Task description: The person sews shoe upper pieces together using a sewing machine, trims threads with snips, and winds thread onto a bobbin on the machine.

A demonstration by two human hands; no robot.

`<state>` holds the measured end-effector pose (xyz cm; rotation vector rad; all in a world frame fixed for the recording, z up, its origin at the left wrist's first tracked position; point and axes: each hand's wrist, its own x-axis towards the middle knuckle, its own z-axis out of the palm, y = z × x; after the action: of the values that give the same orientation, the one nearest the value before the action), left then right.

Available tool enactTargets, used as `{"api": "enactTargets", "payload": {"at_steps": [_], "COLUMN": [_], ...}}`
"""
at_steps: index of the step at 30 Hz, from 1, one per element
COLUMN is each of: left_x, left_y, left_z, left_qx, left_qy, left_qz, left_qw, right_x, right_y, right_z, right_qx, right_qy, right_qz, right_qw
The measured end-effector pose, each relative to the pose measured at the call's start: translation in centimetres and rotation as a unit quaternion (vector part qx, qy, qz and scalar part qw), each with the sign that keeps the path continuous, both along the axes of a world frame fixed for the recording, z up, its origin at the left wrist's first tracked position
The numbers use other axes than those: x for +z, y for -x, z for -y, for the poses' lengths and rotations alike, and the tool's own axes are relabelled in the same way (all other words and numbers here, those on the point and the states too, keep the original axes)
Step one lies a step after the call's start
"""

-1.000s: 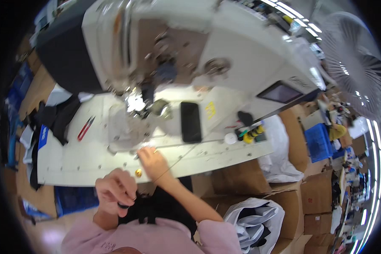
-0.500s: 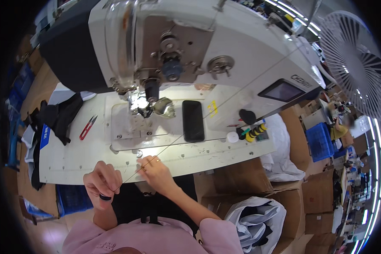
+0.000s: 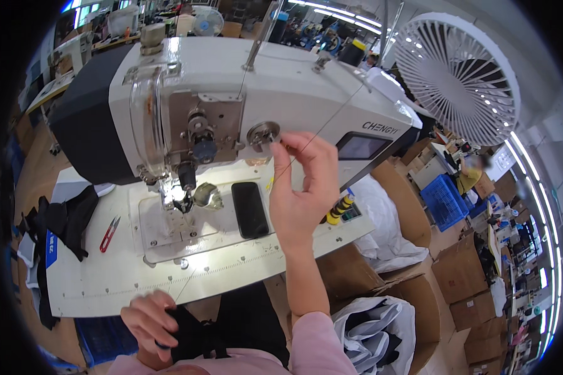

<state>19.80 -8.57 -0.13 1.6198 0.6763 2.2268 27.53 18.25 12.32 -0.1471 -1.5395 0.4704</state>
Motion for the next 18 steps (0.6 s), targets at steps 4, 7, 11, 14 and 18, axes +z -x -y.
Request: {"api": "enactTargets", "payload": {"at_steps": [4,7,11,14,18], "left_x": [0.6,0.9,0.9,0.9,1.5], "left_y": [0.2,0.7,1.0,0.6,-0.2], "left_z": [-0.4,-1.6,-3.1,-3.3,-2.5], "left_qx": [-0.116,-0.084,-0.081,-0.069,-0.031], "left_qy": [-0.001,-0.042,-0.041,-0.017,0.050], "left_qz": [-0.002,-0.079,-0.080,-0.089,-0.089], "left_qw": [0.993,0.992,0.993,0.993,0.994], "right_x": [-0.1,-0.3,0.0,0.8,1.3], "right_y": [-0.1,0.1,0.8,0.5,0.4], "right_z": [0.8,0.5,0.3,0.3,0.9], "right_qx": [0.010,0.005,-0.057,0.010,0.037], "right_qy": [0.009,-0.008,-0.049,0.121,0.047], "right_qz": [0.014,0.012,-0.004,0.002,0.019], "right_qw": [1.000,1.000,0.997,0.993,0.998]}}
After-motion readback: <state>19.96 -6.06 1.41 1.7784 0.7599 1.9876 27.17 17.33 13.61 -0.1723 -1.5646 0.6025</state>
